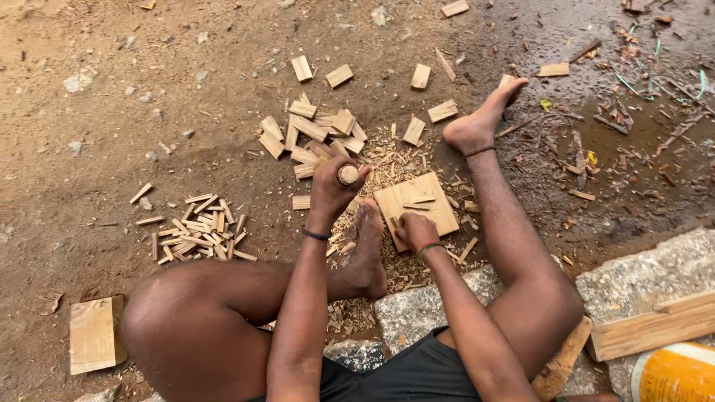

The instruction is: The person sits on the ground and uses a wooden mallet to strike a chisel, carving a small wooden block. They repeatedly adjust the chisel and strike it to shape the wood, creating wood shavings.

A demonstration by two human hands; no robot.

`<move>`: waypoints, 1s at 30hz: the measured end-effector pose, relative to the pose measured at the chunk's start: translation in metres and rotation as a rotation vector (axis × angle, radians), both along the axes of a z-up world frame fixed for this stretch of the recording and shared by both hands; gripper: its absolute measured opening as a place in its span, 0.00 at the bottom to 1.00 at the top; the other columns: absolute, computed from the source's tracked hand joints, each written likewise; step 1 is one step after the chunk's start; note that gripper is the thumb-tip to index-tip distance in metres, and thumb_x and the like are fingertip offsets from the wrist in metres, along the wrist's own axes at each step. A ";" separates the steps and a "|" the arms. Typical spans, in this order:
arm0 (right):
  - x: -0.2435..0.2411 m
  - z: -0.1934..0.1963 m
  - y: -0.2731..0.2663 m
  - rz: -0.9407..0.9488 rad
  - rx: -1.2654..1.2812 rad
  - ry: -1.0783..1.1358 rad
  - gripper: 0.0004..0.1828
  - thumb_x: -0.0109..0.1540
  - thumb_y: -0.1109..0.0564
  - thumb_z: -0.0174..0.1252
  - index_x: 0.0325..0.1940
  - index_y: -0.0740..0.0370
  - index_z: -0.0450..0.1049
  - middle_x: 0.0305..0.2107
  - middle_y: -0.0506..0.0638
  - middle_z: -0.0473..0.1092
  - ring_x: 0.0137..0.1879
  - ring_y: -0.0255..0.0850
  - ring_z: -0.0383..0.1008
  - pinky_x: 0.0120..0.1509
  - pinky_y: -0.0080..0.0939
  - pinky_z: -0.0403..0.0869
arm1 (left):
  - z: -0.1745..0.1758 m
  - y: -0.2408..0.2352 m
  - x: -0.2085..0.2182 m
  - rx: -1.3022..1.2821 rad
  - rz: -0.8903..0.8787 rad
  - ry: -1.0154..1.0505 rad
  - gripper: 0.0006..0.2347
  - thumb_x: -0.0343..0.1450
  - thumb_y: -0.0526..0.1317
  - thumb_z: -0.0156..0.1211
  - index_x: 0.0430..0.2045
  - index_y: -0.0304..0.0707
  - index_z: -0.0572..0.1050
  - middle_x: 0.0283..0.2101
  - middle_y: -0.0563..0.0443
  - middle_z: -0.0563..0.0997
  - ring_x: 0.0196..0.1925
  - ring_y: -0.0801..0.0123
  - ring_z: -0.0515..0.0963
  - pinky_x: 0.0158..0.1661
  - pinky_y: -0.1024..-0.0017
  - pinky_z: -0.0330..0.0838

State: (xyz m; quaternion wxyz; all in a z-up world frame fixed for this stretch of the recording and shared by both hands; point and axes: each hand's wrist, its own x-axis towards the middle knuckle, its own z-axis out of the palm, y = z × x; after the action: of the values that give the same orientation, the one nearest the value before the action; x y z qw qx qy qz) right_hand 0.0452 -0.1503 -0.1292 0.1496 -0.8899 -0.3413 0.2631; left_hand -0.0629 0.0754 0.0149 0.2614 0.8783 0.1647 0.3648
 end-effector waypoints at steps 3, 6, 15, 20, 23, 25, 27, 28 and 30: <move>0.009 -0.001 -0.006 -0.055 0.230 0.089 0.14 0.57 0.55 0.68 0.45 0.59 0.78 0.36 0.58 0.79 0.43 0.51 0.81 0.48 0.48 0.79 | -0.008 0.008 0.000 -0.231 -0.012 0.029 0.11 0.69 0.47 0.73 0.29 0.43 0.76 0.31 0.51 0.83 0.33 0.67 0.82 0.35 0.67 0.80; 0.012 -0.007 -0.005 -0.119 0.448 0.066 0.16 0.57 0.61 0.67 0.48 0.60 0.77 0.35 0.59 0.79 0.40 0.48 0.83 0.45 0.44 0.80 | -0.016 0.008 0.001 -0.311 0.006 0.036 0.12 0.69 0.48 0.72 0.29 0.42 0.76 0.30 0.50 0.82 0.32 0.67 0.82 0.33 0.68 0.80; 0.012 -0.016 0.010 0.025 0.545 -0.154 0.18 0.56 0.61 0.66 0.51 0.55 0.79 0.37 0.58 0.79 0.41 0.52 0.82 0.44 0.48 0.80 | -0.024 0.007 -0.005 -0.161 0.032 0.119 0.14 0.66 0.49 0.76 0.29 0.39 0.78 0.28 0.49 0.82 0.30 0.65 0.82 0.31 0.68 0.77; 0.014 -0.002 0.017 0.036 0.397 -0.103 0.17 0.60 0.61 0.63 0.52 0.50 0.78 0.38 0.57 0.79 0.41 0.53 0.82 0.44 0.50 0.80 | -0.039 0.011 -0.001 -0.182 -0.048 0.132 0.13 0.70 0.48 0.72 0.30 0.40 0.78 0.29 0.50 0.82 0.30 0.70 0.83 0.31 0.73 0.80; 0.011 0.005 0.019 0.042 0.419 -0.137 0.15 0.60 0.61 0.61 0.51 0.51 0.78 0.37 0.57 0.79 0.41 0.54 0.82 0.44 0.51 0.80 | -0.045 0.011 -0.002 -0.126 -0.043 0.132 0.13 0.69 0.48 0.72 0.29 0.39 0.78 0.28 0.50 0.82 0.30 0.69 0.82 0.31 0.72 0.80; 0.007 0.012 0.020 0.024 0.416 -0.116 0.14 0.61 0.60 0.60 0.51 0.51 0.78 0.36 0.58 0.79 0.39 0.54 0.81 0.42 0.52 0.79 | -0.047 0.011 -0.002 -0.173 -0.018 0.182 0.13 0.69 0.48 0.72 0.29 0.39 0.78 0.27 0.50 0.82 0.30 0.69 0.82 0.30 0.72 0.80; 0.004 0.019 0.020 0.023 0.415 -0.110 0.12 0.62 0.60 0.60 0.49 0.52 0.77 0.34 0.58 0.78 0.38 0.55 0.80 0.40 0.53 0.78 | -0.047 0.011 -0.002 -0.185 -0.009 0.200 0.13 0.69 0.48 0.73 0.29 0.39 0.78 0.27 0.50 0.82 0.29 0.69 0.82 0.29 0.72 0.80; 0.003 0.023 0.020 0.030 0.417 -0.116 0.10 0.63 0.59 0.60 0.48 0.53 0.76 0.32 0.58 0.77 0.38 0.56 0.80 0.39 0.54 0.78 | -0.048 0.011 -0.001 -0.172 -0.013 0.193 0.13 0.69 0.48 0.73 0.29 0.39 0.78 0.27 0.50 0.82 0.30 0.69 0.82 0.30 0.72 0.80; 0.000 0.027 0.019 0.045 0.425 -0.129 0.08 0.63 0.60 0.59 0.47 0.54 0.75 0.31 0.59 0.77 0.37 0.56 0.79 0.38 0.56 0.77 | -0.050 0.009 -0.002 -0.134 -0.022 0.170 0.12 0.69 0.48 0.73 0.29 0.39 0.78 0.28 0.50 0.82 0.30 0.69 0.82 0.31 0.71 0.80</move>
State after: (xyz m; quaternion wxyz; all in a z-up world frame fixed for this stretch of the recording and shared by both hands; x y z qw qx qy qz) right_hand 0.0454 -0.1313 -0.1024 0.3059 -0.8455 -0.4177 0.1307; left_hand -0.0652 0.0845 -0.0350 0.3085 0.8885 0.2007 0.2741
